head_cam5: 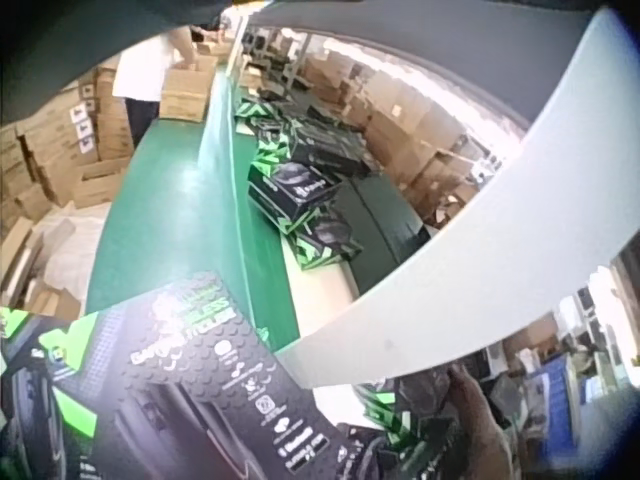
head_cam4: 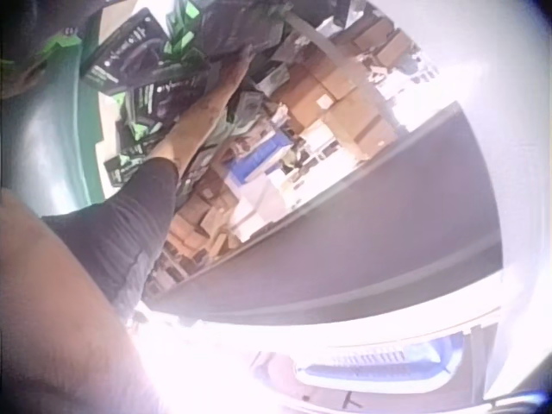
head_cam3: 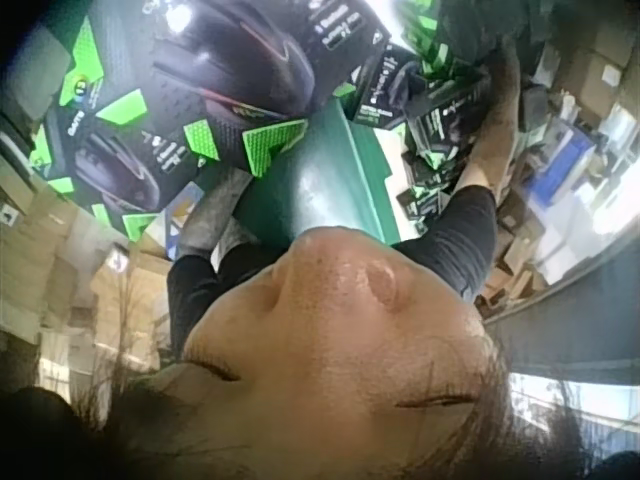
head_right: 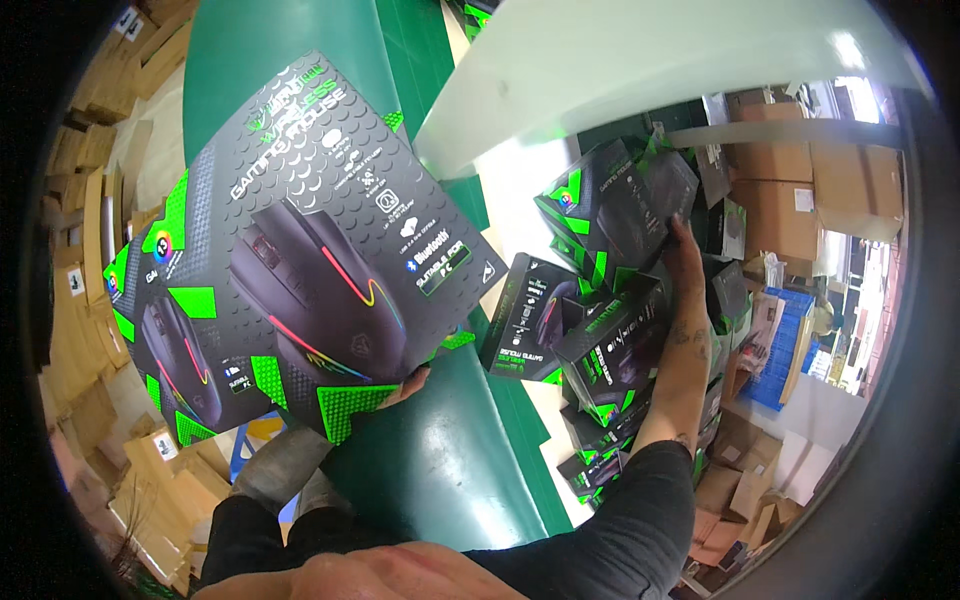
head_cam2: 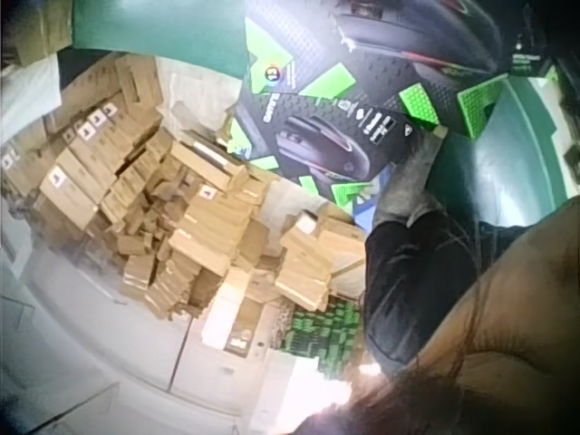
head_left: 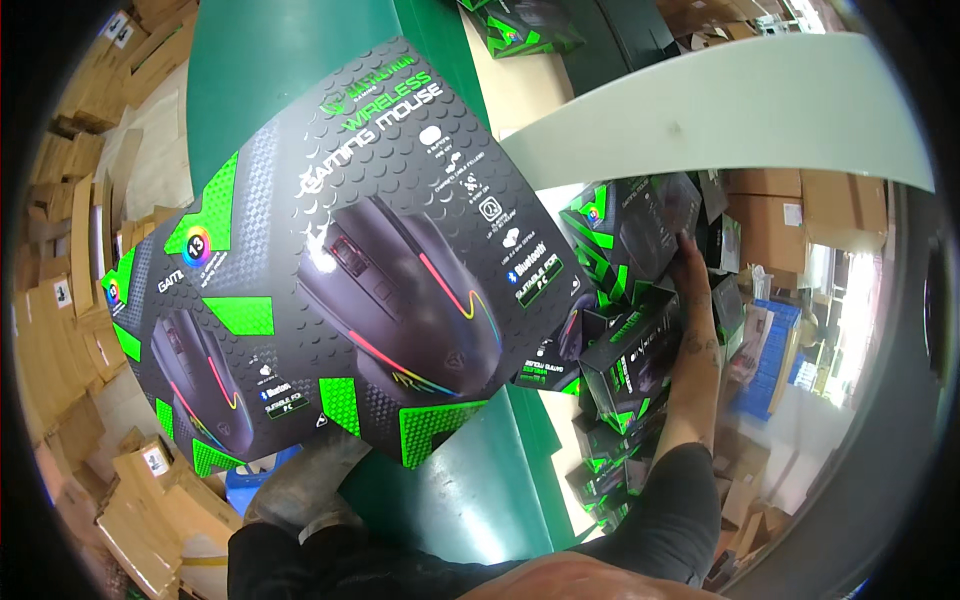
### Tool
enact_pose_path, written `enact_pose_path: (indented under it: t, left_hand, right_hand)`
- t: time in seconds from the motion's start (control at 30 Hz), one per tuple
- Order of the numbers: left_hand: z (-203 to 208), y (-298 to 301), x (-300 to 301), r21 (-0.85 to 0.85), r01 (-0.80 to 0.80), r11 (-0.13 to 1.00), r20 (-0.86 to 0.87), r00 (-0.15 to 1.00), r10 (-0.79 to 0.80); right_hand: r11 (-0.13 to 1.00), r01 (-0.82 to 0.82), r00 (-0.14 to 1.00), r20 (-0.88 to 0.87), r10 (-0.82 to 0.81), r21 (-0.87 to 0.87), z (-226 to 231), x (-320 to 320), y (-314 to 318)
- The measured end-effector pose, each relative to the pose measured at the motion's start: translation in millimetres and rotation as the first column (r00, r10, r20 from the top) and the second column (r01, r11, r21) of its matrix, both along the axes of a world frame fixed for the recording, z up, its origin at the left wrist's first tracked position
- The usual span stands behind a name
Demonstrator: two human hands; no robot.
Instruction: Sorting and arranging computer mouse packaging on an assembly line conveyor belt.
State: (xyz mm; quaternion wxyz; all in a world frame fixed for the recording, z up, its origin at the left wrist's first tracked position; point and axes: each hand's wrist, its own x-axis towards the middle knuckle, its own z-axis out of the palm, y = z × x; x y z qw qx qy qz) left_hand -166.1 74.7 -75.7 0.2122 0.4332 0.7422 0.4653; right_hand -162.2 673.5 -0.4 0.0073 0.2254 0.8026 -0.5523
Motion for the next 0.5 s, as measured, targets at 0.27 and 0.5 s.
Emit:
enact_pose_path:
  t: [0.27, 0.5]
  left_hand:
    - [-8, -5, 19, -0.024, -0.083, 0.996, -0.065, 0.995, 0.081]
    - [26, -7, -13, -0.083, -0.068, 0.994, -0.423, 0.906, 0.026]
  right_hand:
    - [0.786, 0.618, 0.69, -0.458, -0.56, -0.031, 166, -91, -132]
    - [0.706, -0.009, 0.999, 0.037, -0.025, 0.708, 228, -116, -284]
